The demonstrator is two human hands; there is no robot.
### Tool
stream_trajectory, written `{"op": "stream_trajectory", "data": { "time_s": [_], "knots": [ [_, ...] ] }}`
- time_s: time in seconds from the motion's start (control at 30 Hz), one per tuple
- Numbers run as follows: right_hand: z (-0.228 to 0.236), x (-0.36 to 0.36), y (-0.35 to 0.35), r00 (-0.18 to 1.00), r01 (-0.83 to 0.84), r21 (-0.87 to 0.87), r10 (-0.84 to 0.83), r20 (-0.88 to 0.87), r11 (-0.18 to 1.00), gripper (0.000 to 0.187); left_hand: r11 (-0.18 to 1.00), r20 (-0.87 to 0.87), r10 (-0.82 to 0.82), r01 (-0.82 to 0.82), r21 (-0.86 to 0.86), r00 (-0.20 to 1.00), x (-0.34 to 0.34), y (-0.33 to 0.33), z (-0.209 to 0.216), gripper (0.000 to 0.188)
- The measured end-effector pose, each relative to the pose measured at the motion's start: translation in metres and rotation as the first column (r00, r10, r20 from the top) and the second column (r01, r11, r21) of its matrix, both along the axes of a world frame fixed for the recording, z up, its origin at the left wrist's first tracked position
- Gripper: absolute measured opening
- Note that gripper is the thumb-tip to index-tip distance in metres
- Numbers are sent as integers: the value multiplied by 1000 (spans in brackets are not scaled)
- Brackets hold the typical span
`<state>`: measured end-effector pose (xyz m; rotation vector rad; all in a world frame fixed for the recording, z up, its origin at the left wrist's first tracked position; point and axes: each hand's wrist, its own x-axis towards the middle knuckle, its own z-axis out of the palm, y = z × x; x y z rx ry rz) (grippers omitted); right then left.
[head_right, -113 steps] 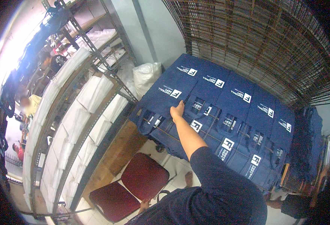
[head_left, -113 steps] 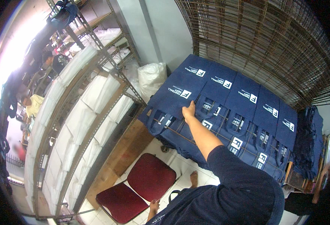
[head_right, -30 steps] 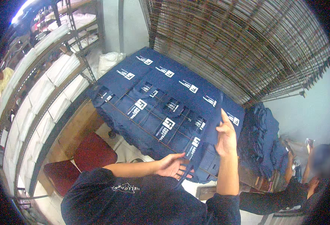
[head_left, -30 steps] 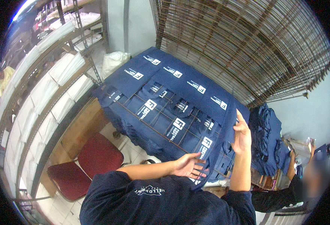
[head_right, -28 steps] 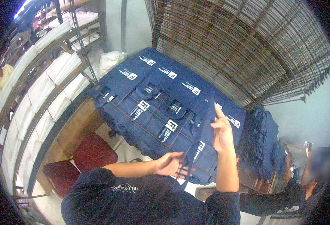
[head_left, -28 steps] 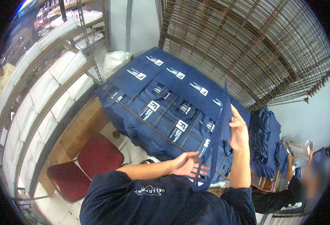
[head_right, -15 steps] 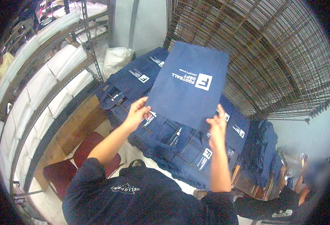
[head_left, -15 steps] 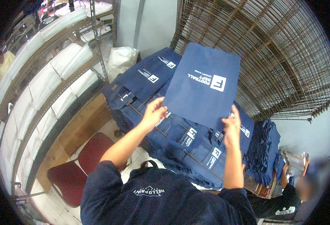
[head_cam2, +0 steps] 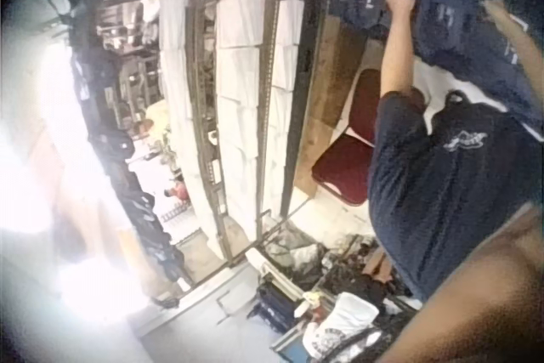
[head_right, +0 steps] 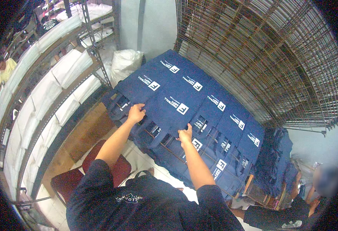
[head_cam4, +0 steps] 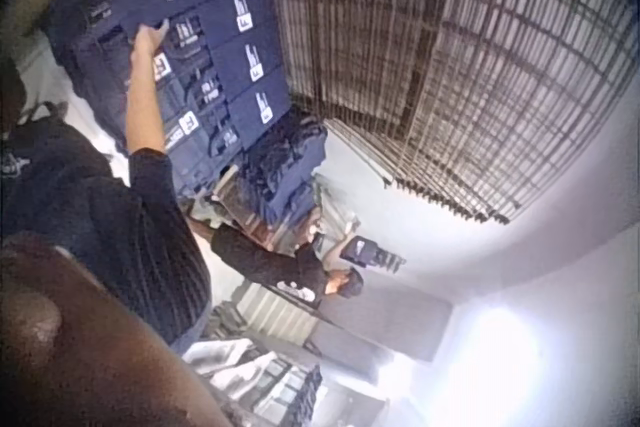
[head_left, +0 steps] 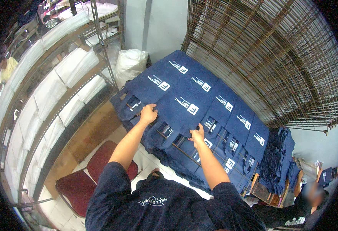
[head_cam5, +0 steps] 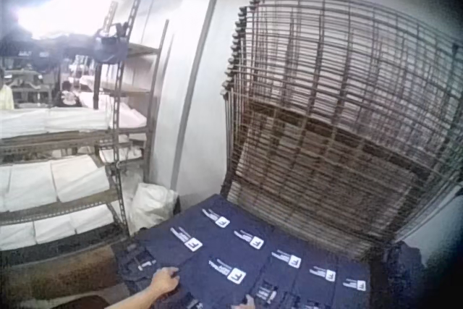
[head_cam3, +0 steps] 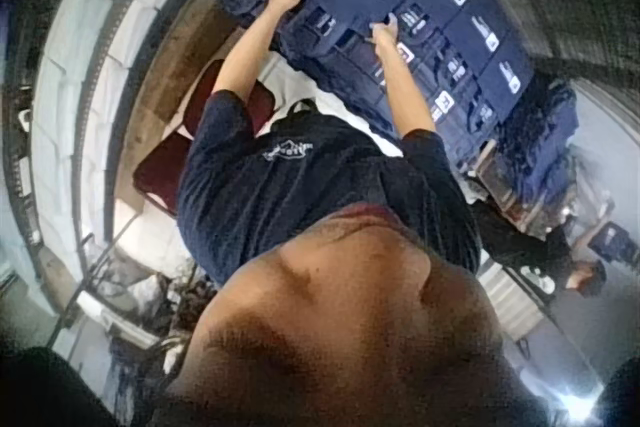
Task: The person repeatedly picks up folded blue tote bags from a pile and places them onto a metal drying rack, stacking them in neat rows. A coworker is visible across the table also handling similar bags.
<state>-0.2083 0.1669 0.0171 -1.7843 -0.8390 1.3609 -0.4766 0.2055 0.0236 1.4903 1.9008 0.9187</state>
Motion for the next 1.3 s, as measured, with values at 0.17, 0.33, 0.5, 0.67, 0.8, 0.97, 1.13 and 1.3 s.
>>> {"op": "stream_trajectory", "data": {
  "time_s": [0.17, 0.33, 0.5, 0.67, 0.8, 0.97, 1.13, 1.3],
  "knots": [
    [-4, 3, 7, 1000, 3, -14, -3, 4, 1000, 76, 999, 30, 40, -41, 35, 999, 1, -2, -2, 35],
    [0, 1, 7, 1000, 2, 0, -2, -8, 1000, 76, 996, 20, 60, -61, 66, 998, 1, -1, -3, 35],
    [3, -1, 8, 1000, -4, -7, 4, 9, 1000, 76, 996, 29, 70, -72, 60, 997, 2, 0, 0, 34],
    [1, -1, 9, 999, -13, -11, 13, 42, 1000, 75, 994, -7, 69, -68, 88, 998, 2, 1, -1, 32],
    [-9, 2, 13, 999, -23, 1, 23, 22, 1000, 77, 989, -24, 92, -89, 115, 995, 2, 4, -5, 31],
    [-2, -3, 13, 1000, -20, 6, 19, 18, 1000, 77, 989, -16, 97, -94, 111, 995, 0, 8, -5, 31],
    [3, -6, 10, 999, -11, -14, 11, 53, 1000, 76, 988, -25, 93, -90, 122, 995, 1, 8, -8, 32],
    [3, -5, 9, 997, -3, -7, 4, 82, 1000, 74, 994, -16, 77, -75, 85, 997, -1, 11, -9, 33]
  ]
}}
